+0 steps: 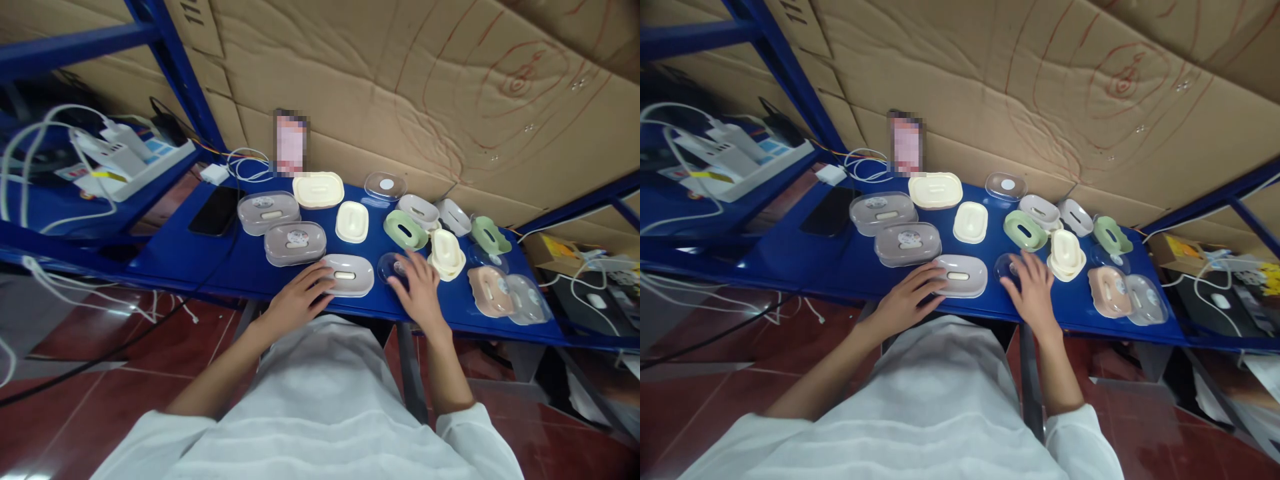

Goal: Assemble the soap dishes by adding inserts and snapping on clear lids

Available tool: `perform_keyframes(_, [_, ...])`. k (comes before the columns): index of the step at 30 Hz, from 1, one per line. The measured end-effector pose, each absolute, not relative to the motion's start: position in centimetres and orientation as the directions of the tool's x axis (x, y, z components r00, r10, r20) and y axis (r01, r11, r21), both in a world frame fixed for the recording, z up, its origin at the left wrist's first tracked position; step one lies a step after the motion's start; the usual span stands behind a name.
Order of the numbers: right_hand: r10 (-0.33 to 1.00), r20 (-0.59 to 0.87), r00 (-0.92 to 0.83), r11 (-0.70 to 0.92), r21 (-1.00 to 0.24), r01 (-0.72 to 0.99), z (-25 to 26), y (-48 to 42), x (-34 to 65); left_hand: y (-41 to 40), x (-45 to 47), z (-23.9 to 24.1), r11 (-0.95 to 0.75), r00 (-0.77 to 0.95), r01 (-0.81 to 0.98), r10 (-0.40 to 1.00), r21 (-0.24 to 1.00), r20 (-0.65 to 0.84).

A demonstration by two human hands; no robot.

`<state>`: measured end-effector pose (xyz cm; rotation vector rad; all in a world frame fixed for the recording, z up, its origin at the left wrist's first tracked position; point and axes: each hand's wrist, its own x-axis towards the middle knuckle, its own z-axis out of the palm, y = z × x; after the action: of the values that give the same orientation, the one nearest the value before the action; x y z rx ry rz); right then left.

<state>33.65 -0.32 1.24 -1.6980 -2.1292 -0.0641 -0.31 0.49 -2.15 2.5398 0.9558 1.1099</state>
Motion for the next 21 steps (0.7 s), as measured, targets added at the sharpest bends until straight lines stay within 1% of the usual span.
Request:
perform_keyframes(2, [0.922, 0.237, -0.307, 0.352, -0.179, 0.919, 0.9, -1.6, 34.1, 0.5, -0.3, -2.1, -0.769, 0.504, 0.474, 0.637, 0.43, 0.583])
perform_keyframes(3, [0.918, 0.23, -0.323, 0.364, -0.171, 0.915, 0.7, -2.1, 34.4, 0.4, -0.4, -2.0, -0.768, 0.503, 0.469, 0.639, 0.437, 0.582])
perform_keyframes(4, [0.92, 0.262, -0.291, 0.339, -0.16, 0.927, 0.6, -2.3, 34.8, 0.4, -0.4, -2.0, -0.764, 0.503, 0.465, 0.644, 0.447, 0.577])
perform_keyframes(7, [0.887, 0.447, -0.111, 0.183, -0.121, 0.976, 0.0, -2.4, 35.3, 0.1, -0.6, -1.9, -0.733, 0.501, 0.479, 0.68, 0.484, 0.535])
perform_keyframes(8, [0.868, 0.49, -0.083, 0.161, -0.119, 0.98, -0.1, -2.2, 35.0, 0.1, -0.6, -1.9, -0.718, 0.496, 0.49, 0.696, 0.494, 0.519])
perform_keyframes(9, [0.855, 0.512, -0.086, 0.172, -0.124, 0.977, 0.0, -2.1, 34.3, 0.0, -0.6, -1.9, -0.704, 0.488, 0.5, 0.71, 0.504, 0.508])
perform_keyframes(11, [0.846, 0.506, -0.17, 0.28, -0.15, 0.948, 0.3, -1.8, 32.3, 0.0, -0.7, -1.9, -0.691, 0.47, 0.505, 0.723, 0.517, 0.507])
perform_keyframes(13, [0.83, 0.461, -0.314, 0.43, -0.17, 0.887, 0.9, -1.5, 29.5, 0.0, -0.8, -2.0, -0.692, 0.456, 0.49, 0.721, 0.529, 0.521])
perform_keyframes(16, [0.744, 0.368, -0.557, 0.634, -0.125, 0.763, 1.7, -1.2, 25.7, 0.2, -0.9, -2.2, -0.688, 0.445, 0.471, 0.726, 0.552, 0.524])
perform_keyframes(18, [0.677, 0.34, -0.653, 0.709, -0.06, 0.703, 1.8, -1.1, 24.2, 0.4, -1.0, -2.2, -0.686, 0.45, 0.473, 0.728, 0.553, 0.517])
perform_keyframes(21, [0.638, 0.325, -0.698, 0.74, -0.008, 0.673, 1.6, -1.0, 23.7, 0.5, -1.2, -2.2, -0.678, 0.472, 0.482, 0.734, 0.555, 0.488])
